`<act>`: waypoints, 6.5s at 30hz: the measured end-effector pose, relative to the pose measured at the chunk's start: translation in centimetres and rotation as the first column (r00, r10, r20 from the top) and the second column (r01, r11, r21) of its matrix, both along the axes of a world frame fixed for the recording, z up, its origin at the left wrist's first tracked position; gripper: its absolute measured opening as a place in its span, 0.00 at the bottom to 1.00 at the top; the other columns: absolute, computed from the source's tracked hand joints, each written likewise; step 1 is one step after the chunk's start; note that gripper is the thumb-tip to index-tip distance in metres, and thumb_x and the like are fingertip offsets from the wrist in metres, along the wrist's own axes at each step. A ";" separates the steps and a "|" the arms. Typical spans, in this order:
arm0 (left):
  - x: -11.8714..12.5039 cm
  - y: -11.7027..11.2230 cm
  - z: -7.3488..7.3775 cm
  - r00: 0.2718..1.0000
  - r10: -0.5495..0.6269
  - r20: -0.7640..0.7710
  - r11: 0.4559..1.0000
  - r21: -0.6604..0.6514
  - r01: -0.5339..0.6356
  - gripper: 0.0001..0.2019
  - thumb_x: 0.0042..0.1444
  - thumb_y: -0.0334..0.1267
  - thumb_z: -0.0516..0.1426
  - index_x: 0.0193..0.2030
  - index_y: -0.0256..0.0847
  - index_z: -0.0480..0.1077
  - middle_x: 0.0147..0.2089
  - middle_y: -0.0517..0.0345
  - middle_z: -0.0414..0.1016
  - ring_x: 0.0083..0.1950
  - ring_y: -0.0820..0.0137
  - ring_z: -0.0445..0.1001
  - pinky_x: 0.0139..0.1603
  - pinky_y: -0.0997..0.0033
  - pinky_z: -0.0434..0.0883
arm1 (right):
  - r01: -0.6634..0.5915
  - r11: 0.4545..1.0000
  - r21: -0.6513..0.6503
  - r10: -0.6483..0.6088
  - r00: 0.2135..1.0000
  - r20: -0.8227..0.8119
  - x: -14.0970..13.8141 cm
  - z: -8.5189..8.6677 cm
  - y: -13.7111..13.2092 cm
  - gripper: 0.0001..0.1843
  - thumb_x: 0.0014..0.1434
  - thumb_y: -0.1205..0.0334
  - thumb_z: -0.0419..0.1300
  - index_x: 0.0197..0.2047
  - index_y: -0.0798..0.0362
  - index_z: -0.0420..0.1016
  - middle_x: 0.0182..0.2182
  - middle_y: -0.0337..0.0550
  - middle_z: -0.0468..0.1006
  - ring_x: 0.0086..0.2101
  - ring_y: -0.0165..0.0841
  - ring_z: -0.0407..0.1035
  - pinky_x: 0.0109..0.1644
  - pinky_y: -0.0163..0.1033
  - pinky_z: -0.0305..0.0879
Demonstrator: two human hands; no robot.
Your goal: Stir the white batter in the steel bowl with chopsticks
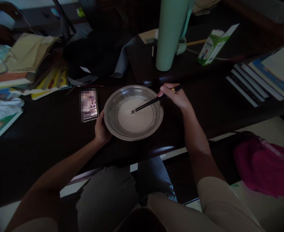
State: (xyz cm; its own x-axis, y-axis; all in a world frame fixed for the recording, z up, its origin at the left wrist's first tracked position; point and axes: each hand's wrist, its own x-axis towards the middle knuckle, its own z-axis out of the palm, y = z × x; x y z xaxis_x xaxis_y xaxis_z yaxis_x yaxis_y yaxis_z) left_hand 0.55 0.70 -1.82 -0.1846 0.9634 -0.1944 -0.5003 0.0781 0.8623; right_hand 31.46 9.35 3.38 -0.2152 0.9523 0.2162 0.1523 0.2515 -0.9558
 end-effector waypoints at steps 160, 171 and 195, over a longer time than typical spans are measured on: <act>-0.2 0.0 -0.1 1.000 0.001 0.006 1.000 -0.010 -0.001 0.14 0.62 0.49 0.57 0.47 0.48 0.78 0.52 0.58 0.82 0.62 0.59 0.75 0.65 0.58 0.71 | -0.080 0.997 0.004 0.080 0.997 0.008 -0.2 0.1 -0.2 0.23 0.58 0.39 0.63 0.23 0.48 0.80 0.22 0.40 0.78 0.28 0.33 0.75 0.35 0.40 0.69; -0.1 0.0 0.0 1.000 0.005 0.004 1.000 -0.008 -0.005 0.15 0.61 0.50 0.57 0.47 0.46 0.78 0.53 0.57 0.82 0.64 0.57 0.74 0.66 0.56 0.70 | 0.015 0.999 0.029 -0.015 1.000 0.010 -0.1 0.1 -0.1 0.24 0.58 0.37 0.62 0.22 0.47 0.79 0.21 0.39 0.78 0.26 0.33 0.74 0.34 0.41 0.69; -0.1 0.0 -0.1 0.999 0.024 0.031 1.000 -0.003 -0.024 0.14 0.61 0.48 0.58 0.46 0.45 0.79 0.50 0.58 0.83 0.61 0.59 0.76 0.66 0.58 0.69 | 0.001 1.000 0.025 -0.001 0.999 -0.035 -0.1 0.1 -0.1 0.23 0.59 0.41 0.63 0.22 0.49 0.80 0.21 0.40 0.78 0.25 0.32 0.73 0.31 0.40 0.67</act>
State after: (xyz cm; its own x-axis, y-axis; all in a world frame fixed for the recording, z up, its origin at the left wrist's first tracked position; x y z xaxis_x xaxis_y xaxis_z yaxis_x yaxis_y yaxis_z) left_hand 0.50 0.70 -1.92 -0.2013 0.9584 -0.2025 -0.5282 0.0678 0.8464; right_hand 31.39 9.24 3.46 -0.2063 0.9467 0.2475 0.1196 0.2754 -0.9538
